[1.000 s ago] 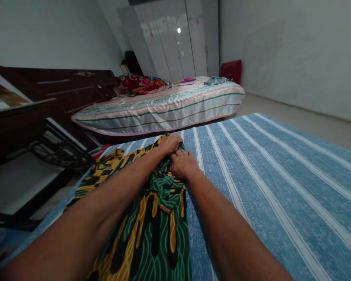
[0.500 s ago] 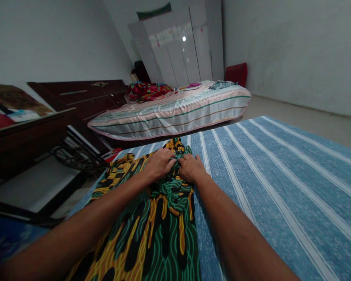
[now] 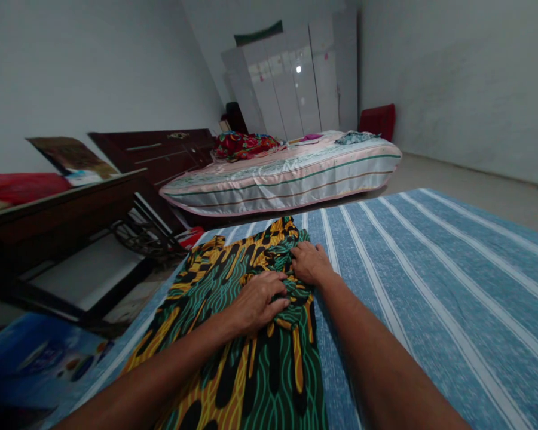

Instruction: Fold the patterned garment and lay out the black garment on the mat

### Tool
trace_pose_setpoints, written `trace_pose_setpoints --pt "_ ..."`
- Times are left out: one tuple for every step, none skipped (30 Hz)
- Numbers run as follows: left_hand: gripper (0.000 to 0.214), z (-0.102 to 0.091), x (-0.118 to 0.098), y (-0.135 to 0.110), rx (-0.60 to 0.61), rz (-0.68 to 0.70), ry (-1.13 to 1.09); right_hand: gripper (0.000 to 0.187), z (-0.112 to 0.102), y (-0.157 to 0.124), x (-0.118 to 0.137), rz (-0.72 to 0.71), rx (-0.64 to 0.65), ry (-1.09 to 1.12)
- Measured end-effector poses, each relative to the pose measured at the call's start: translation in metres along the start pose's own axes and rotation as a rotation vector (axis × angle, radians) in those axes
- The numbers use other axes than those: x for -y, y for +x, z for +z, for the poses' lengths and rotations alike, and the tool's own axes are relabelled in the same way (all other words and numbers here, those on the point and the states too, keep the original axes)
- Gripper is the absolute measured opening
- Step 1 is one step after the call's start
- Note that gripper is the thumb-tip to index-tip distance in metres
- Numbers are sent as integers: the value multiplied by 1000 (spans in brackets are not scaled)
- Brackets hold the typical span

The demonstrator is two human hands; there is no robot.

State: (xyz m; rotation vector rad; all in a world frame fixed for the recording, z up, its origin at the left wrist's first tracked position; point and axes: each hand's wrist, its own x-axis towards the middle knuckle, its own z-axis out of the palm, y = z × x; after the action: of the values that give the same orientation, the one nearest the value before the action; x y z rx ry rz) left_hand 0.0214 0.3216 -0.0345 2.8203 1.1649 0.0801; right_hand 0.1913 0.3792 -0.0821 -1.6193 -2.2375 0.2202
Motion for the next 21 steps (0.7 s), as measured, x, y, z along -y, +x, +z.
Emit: trace_pose_setpoints --pt "14 1 0 1 -4 1 -6 32 0 0 0 1 0 2" --pt "14 3 0 2 -11 3 -11 33 0 0 -1 2 0 5" --pt "14 4 -1 2 -24 3 -18 33 0 1 -1 4 -1 8" --pt "14 4 -1 2 -43 2 -33 33 1 1 -1 5 -1 11" --pt "15 4 0 2 -65 -4 -60 33 1 1 -1 8 -1 15" --pt "16 3 0 1 -91 -16 -102 34 1 1 -1 11 0 19" --pt "18 1 0 0 -122 -37 -157 34 1 1 -2 14 2 24" --pt "19 -1 1 -1 -159 -67 -220 33 1 2 -2 16 4 29" --pt "19 -4 2 -2 -199 -103 -286 33 1 2 -3 18 5 35" --pt "20 -6 4 -3 -242 -144 -352 33 1 2 -3 20 6 41" --pt "20 -9 6 -4 -286 -188 -420 33 0 2 -4 19 7 48" --pt "20 -12 8 -5 -329 -235 -497 34 0 2 -4 15 8 56" --pt "20 -14 11 -7 -373 -288 -590 37 -1 2 -5 11 10 63" --pt "18 -16 14 -8 -422 -347 -698 40 -1 2 -5 7 12 70" --pt "17 -19 18 -10 -481 -412 -816 43 -2 2 -5 3 12 76" --pt "14 -21 23 -12 -551 -477 -939 45 -3 2 -5 1 12 81" --pt "12 -24 28 -14 -631 -541 -1059 45 -3 2 -5 1 10 85" --pt "11 -27 34 -17 -705 -605 -1168 45 -3 2 -5 3 7 86" --pt "10 -30 39 -20 -752 -670 -1265 43 -3 1 -5 6 6 87" --pt "9 -33 46 -23 -770 -735 -1349 42 -3 1 -4 10 5 87" --pt "8 -35 52 -27 -761 -798 -1420 40 -2 1 -4 14 4 86"
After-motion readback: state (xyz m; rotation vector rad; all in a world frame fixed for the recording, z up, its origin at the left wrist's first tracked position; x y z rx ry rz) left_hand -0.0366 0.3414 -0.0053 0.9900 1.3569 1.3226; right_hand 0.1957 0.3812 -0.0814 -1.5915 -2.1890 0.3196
